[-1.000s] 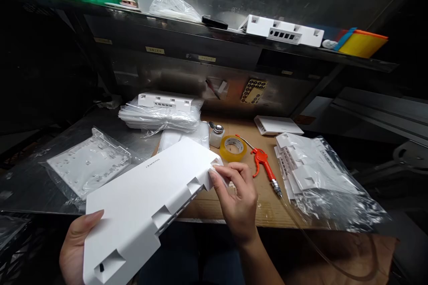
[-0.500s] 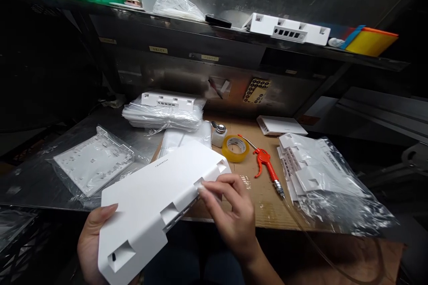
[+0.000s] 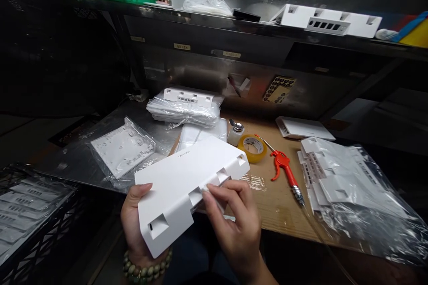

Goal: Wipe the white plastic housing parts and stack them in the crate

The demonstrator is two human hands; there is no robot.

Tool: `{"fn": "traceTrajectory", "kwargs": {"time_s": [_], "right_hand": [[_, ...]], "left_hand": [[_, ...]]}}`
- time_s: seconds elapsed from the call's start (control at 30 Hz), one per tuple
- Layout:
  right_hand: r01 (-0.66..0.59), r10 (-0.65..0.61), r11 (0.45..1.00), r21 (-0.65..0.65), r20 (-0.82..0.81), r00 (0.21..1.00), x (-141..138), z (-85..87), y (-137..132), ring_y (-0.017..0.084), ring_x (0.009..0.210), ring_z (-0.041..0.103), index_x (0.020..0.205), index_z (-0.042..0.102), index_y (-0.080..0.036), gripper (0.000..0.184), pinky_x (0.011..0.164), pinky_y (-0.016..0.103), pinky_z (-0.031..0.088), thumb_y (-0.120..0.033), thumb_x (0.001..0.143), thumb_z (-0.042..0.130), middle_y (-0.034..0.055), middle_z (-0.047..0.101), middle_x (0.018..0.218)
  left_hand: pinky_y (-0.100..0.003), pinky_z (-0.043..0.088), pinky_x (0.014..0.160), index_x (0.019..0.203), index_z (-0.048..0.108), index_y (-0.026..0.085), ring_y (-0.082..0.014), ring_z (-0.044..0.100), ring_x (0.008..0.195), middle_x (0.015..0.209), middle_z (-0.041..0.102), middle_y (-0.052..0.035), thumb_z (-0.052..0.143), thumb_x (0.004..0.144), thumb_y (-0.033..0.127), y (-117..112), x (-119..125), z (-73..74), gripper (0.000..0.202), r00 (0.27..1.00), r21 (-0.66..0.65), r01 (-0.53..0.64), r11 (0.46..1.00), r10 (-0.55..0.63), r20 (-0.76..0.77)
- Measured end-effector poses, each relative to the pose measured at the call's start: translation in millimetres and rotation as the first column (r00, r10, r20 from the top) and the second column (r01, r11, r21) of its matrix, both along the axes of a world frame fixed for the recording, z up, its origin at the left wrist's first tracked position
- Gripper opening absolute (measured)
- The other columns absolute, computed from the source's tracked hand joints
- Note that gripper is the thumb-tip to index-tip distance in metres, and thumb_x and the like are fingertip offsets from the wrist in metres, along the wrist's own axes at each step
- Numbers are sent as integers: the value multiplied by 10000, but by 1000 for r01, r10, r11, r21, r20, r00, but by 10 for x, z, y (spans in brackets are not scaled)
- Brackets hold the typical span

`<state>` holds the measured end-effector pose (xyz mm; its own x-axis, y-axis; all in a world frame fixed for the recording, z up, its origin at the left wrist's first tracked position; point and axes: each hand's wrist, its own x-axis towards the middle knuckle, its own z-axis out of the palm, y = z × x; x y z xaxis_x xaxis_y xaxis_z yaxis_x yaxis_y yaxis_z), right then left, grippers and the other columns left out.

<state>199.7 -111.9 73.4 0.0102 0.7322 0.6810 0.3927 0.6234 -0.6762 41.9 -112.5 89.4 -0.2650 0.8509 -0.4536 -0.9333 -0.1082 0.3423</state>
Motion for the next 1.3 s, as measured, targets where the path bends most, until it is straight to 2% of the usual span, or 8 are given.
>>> {"fn": "traceTrajectory", "kwargs": {"time_s": [0.13, 0.3, 0.47, 0.67, 0.87, 1.07, 1.2, 1.3], "right_hand": [[-153, 145, 983, -105, -77, 986, 8, 56, -44, 112, 745, 607, 1031, 748, -196, 168, 635, 219, 533, -113, 889, 712, 26, 592, 905], [-106, 79, 968, -228, -125, 989, 168, 88, -27, 123, 841, 606, 1010, 750, -269, 118, 669, 203, 524, -206, 922, 704, 10, 595, 932], [-116, 119, 986, -121, 15, 993, 90, 48, -50, 129, 812, 597, 1060, 748, -199, 162, 686, 232, 530, -151, 916, 691, 38, 571, 940], [-106, 104, 994, 21, 69, 992, -152, 3, -132, 135, 802, 617, 1069, 728, -140, 206, 678, 242, 550, -62, 879, 708, 59, 591, 923], [-332, 328, 943, -27, -104, 939, -233, 22, -267, 98, 652, 582, 1029, 727, -172, 161, 542, 221, 512, -110, 882, 702, 22, 578, 857], [-270, 270, 963, 2, -31, 962, -262, -39, -314, 144, 744, 631, 1113, 719, -189, 273, 611, 254, 548, -77, 864, 707, 48, 615, 900], [-411, 396, 907, -97, -137, 908, -245, 22, -440, 146, 703, 629, 1032, 740, -248, 126, 542, 237, 514, -246, 907, 729, 19, 588, 815], [-404, 366, 903, -143, -234, 901, -23, 144, -449, 173, 806, 677, 1036, 722, -292, 139, 631, 270, 555, -384, 977, 635, 43, 645, 934]], "left_hand": [[-498, 603, 932, 1421, 510, 150, -342, 763, 963, 893, 814, -62, 463, 772, 121, 11, 17, 43, 652, 1000, -12, -1, 1000, 1, -10], [-572, 600, 901, 1410, 520, 111, -382, 752, 971, 950, 800, -120, 475, 801, 181, 31, 59, 66, 615, 998, -66, 40, 997, -43, -37], [-547, 611, 879, 1322, 595, 93, -375, 753, 946, 877, 787, -119, 478, 798, 190, 70, 127, 83, 545, 1000, -91, -11, 996, 9, -19], [-496, 615, 881, 1273, 627, 104, -352, 749, 945, 933, 775, -111, 491, 783, 199, 89, 212, 80, 517, 999, -30, -38, 999, 39, 8], [-486, 618, 857, 1262, 637, 112, -355, 740, 938, 991, 770, -126, 529, 798, 261, 62, 217, 75, 499, 995, -20, 49, 999, -47, 89], [-466, 603, 895, 1317, 611, 116, -358, 730, 999, 1085, 762, -133, 536, 809, 248, 29, 230, 49, 530, 993, 28, 56, 998, -59, 103], [-462, 549, 1011, 1401, 566, 181, -348, 690, 1138, 1201, 746, -113, 588, 869, 310, 55, 188, -49, 547, 1000, 148, 20, 989, -21, 9], [-482, 486, 1085, 1446, 534, 252, -339, 623, 1261, 1310, 708, -103, 586, 920, 542, 79, 86, -90, 603, 997, 328, 39, 944, -16, -72]]}}
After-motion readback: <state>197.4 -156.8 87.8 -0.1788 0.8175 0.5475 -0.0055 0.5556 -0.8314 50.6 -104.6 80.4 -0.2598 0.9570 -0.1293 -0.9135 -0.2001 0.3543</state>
